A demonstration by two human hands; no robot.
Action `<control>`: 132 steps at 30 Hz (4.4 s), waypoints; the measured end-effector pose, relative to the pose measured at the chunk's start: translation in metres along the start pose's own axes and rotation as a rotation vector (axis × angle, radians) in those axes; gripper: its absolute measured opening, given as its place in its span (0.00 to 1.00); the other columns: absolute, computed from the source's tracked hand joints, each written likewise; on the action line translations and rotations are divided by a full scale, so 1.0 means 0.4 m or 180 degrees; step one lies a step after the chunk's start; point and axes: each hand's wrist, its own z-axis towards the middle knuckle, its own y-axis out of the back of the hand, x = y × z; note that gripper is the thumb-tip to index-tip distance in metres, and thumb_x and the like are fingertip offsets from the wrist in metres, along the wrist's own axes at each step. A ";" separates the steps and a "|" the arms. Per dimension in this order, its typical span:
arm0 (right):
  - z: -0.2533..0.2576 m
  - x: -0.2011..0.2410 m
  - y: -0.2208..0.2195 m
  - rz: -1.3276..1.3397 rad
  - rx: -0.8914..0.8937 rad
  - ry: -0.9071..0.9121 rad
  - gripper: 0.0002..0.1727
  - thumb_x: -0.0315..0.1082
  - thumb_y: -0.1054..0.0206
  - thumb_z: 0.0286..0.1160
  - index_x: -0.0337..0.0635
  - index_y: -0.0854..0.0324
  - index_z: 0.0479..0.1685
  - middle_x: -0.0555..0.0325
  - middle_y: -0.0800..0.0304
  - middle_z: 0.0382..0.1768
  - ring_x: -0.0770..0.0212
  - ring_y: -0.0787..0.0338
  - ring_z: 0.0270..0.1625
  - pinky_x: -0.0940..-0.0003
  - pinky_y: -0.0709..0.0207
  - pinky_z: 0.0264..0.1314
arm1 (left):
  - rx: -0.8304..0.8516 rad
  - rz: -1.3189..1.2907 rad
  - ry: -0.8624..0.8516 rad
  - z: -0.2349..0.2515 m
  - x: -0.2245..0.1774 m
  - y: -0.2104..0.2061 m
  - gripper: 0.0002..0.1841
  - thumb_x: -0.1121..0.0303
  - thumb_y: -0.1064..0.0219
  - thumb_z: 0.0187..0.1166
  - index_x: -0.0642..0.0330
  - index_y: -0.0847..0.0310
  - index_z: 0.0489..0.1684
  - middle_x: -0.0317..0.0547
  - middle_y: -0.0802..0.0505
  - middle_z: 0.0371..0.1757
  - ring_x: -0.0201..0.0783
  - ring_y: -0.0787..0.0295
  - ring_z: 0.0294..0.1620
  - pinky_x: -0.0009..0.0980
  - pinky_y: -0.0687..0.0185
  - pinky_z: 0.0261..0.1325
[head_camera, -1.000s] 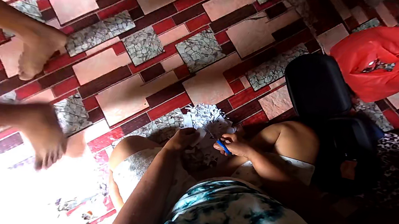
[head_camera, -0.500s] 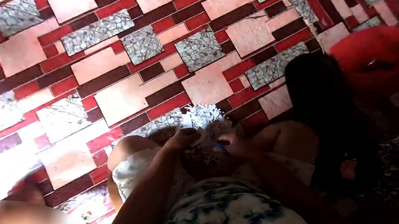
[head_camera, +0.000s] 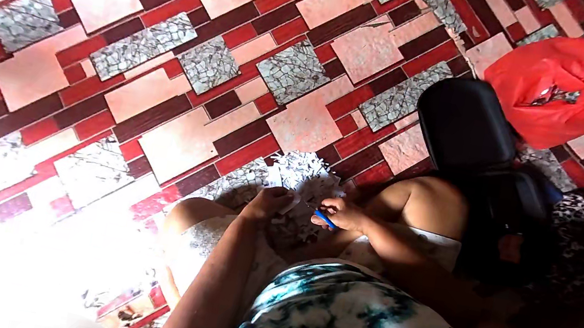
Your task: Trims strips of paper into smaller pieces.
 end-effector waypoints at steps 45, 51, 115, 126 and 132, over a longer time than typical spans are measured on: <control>-0.004 0.008 0.003 0.0251 -0.0114 -0.0247 0.18 0.44 0.32 0.84 0.35 0.20 0.54 0.64 0.17 0.29 0.76 0.23 0.26 0.80 0.32 0.30 | -0.0219 -0.0216 0.0238 -0.008 -0.014 0.001 0.06 0.72 0.41 0.90 0.66 0.21 0.47 0.39 0.14 0.26 0.26 0.21 0.19 0.19 0.23 0.24; -0.002 0.005 0.001 0.0293 -0.0163 -0.0100 0.19 0.40 0.30 0.82 0.31 0.20 0.56 0.63 0.17 0.28 0.77 0.22 0.25 0.82 0.29 0.31 | -0.0096 -0.0128 0.0239 -0.007 -0.014 -0.002 0.06 0.72 0.40 0.89 0.65 0.20 0.48 0.38 0.14 0.26 0.25 0.22 0.19 0.19 0.24 0.24; 0.013 -0.021 0.000 0.0149 -0.0319 0.0279 0.14 0.35 0.29 0.81 0.30 0.17 0.51 0.60 0.15 0.29 0.76 0.20 0.27 0.80 0.23 0.35 | -0.0306 -0.0206 0.0256 -0.009 -0.021 -0.014 0.09 0.70 0.41 0.90 0.67 0.21 0.53 0.41 0.13 0.28 0.27 0.20 0.20 0.20 0.23 0.25; 0.013 -0.020 0.003 0.0139 -0.0380 0.0267 0.14 0.36 0.28 0.80 0.31 0.16 0.50 0.60 0.15 0.28 0.77 0.19 0.27 0.81 0.24 0.35 | -0.0386 -0.0328 0.0275 -0.011 -0.024 -0.014 0.08 0.70 0.40 0.90 0.67 0.21 0.52 0.41 0.12 0.28 0.27 0.18 0.21 0.20 0.21 0.27; 0.016 -0.026 0.003 0.0116 -0.0365 0.0275 0.14 0.36 0.28 0.80 0.31 0.16 0.50 0.60 0.14 0.29 0.77 0.19 0.27 0.81 0.23 0.35 | -0.0368 -0.0337 0.0255 -0.011 -0.024 -0.013 0.07 0.71 0.40 0.89 0.66 0.21 0.50 0.41 0.12 0.28 0.27 0.18 0.21 0.20 0.21 0.27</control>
